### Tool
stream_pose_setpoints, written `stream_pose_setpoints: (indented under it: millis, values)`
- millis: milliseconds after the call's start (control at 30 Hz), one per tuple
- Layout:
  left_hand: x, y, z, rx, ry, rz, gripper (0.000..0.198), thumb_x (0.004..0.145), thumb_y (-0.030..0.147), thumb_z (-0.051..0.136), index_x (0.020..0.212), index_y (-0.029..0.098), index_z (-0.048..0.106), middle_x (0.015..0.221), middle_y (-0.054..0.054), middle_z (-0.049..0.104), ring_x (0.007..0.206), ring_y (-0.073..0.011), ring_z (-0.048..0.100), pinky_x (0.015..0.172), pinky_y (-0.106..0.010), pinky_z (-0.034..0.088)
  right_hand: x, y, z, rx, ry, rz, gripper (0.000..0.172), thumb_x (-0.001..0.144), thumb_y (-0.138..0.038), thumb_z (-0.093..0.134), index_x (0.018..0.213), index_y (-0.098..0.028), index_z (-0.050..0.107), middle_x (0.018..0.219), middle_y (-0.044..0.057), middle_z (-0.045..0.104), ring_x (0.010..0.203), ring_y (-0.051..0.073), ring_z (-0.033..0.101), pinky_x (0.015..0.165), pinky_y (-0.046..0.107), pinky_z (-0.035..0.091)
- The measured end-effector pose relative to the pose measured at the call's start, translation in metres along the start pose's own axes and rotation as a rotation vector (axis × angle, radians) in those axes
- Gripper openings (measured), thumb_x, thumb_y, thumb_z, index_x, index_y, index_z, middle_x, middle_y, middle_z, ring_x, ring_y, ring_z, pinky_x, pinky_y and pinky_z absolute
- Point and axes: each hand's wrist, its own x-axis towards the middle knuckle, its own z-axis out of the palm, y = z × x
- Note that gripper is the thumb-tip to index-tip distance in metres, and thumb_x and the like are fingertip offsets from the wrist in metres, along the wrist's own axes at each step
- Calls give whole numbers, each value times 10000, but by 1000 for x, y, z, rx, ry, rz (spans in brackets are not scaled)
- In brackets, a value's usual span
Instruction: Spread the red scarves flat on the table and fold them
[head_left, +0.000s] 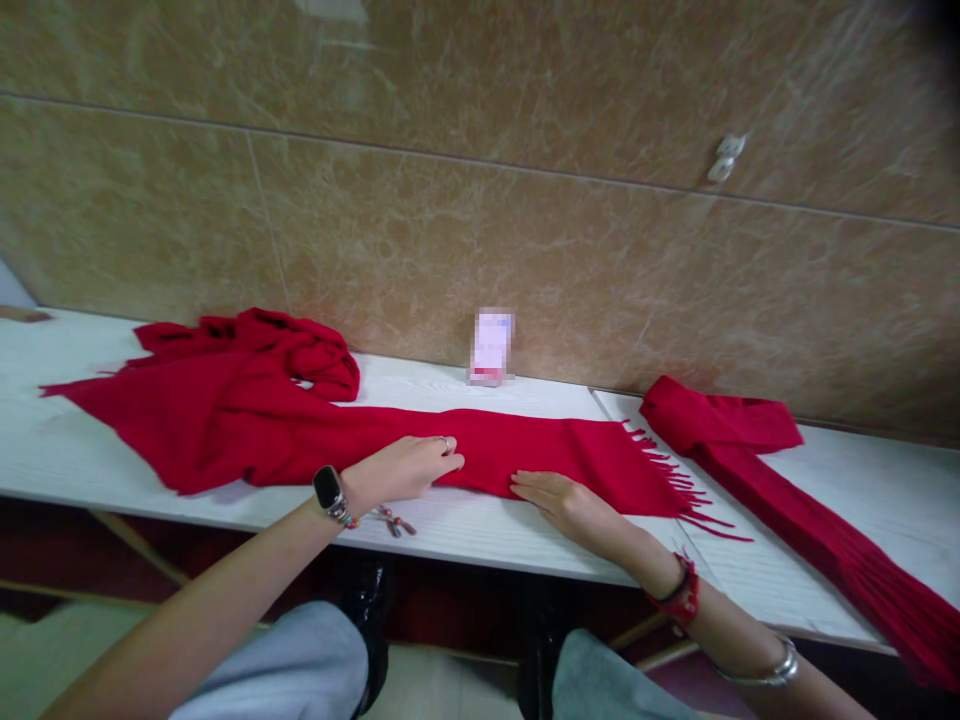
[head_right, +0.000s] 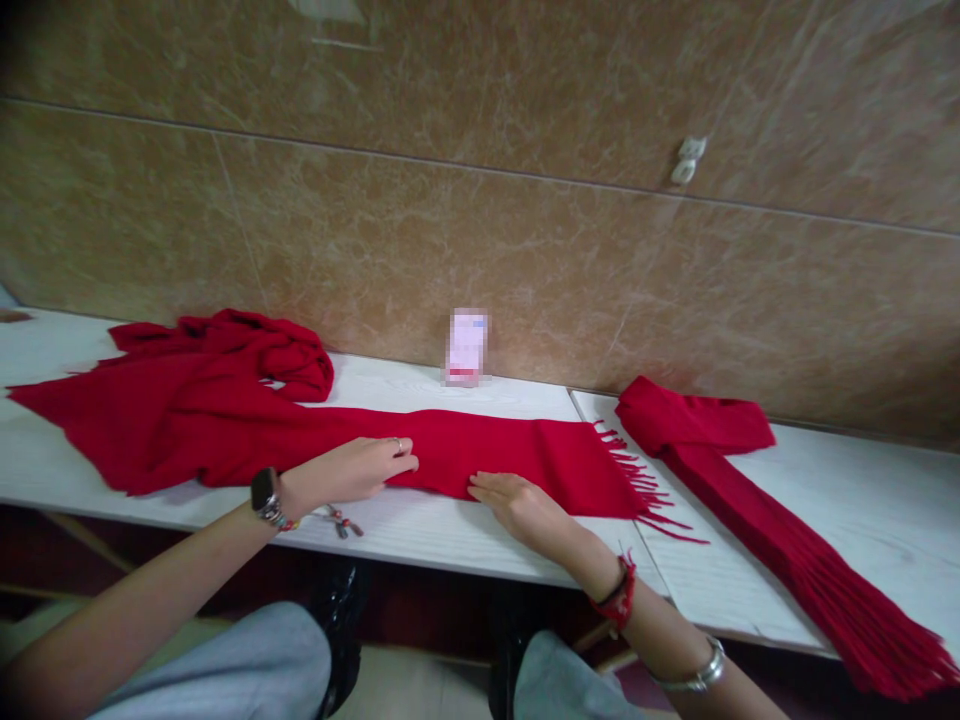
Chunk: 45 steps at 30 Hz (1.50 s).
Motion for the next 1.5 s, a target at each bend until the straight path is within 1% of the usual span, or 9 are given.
stream_pose_setpoints:
  millis: [167,367,533,767,933,1033,1167,1333,1500]
  values:
    - [-9,-11,4,-74,-42,-15,230,778,36,480,969,152,535,891,-47,617,818,-171,579,696,-243,402,12,-11,-3,7,43,77,354,816,-101,429,1151,-142,534,1125,109,590,1036,189,539,888,342,453]
    - [-5,-23,4,-217,-22,-8,145,815,129,516,952,165,551,868,-16,637,789,-143,582,690,-214,394,58,-45,0,-79,36,204,332,762,-255,587,1066,-129,549,995,121,597,910,233,558,777,363,476]
    - [-9,-22,2,-201,-16,-14,125,810,139,515,928,162,551,877,-28,617,824,-150,569,713,-222,402,82,-48,9,-53,-49,316,79,801,-207,539,854,-160,574,831,66,602,752,175,577,643,260,455]
    - [-26,-22,-7,-82,-26,-24,320,746,117,537,1050,204,490,973,-42,576,878,-187,557,676,-242,422,76,-34,17,-25,-57,331,140,844,-184,469,777,-156,589,755,52,612,673,151,583,597,231,421]
    - [-30,-37,-9,-141,-58,-92,201,797,103,484,982,166,533,870,-39,619,826,-163,572,721,-240,414,78,-30,10,35,-60,354,146,843,-183,470,779,-149,597,768,61,628,712,159,596,647,233,431]
    - [-30,-34,-12,-130,-15,-91,158,836,169,466,978,165,535,911,-43,605,862,-164,565,749,-249,418,80,-30,8,97,-41,359,134,831,-177,485,765,-151,598,774,60,632,720,160,594,671,239,438]
    - [-22,-18,-6,-53,40,-86,319,798,359,544,1055,177,490,1034,-72,550,936,-209,546,739,-285,446,81,-28,8,210,47,367,123,813,-161,498,745,-156,600,750,46,634,696,153,588,654,244,447]
    - [-11,-14,9,-19,66,-153,290,836,83,410,1110,158,468,992,-86,582,893,-183,575,729,-269,453,80,-21,2,242,136,341,108,798,-155,507,745,-163,600,742,36,629,694,152,577,650,259,451]
    - [-13,-27,11,-81,42,-141,264,854,142,430,1115,155,467,915,-90,634,827,-206,608,681,-285,460,79,-22,4,213,186,339,65,781,-162,541,829,-165,584,816,51,605,760,163,571,694,282,461]
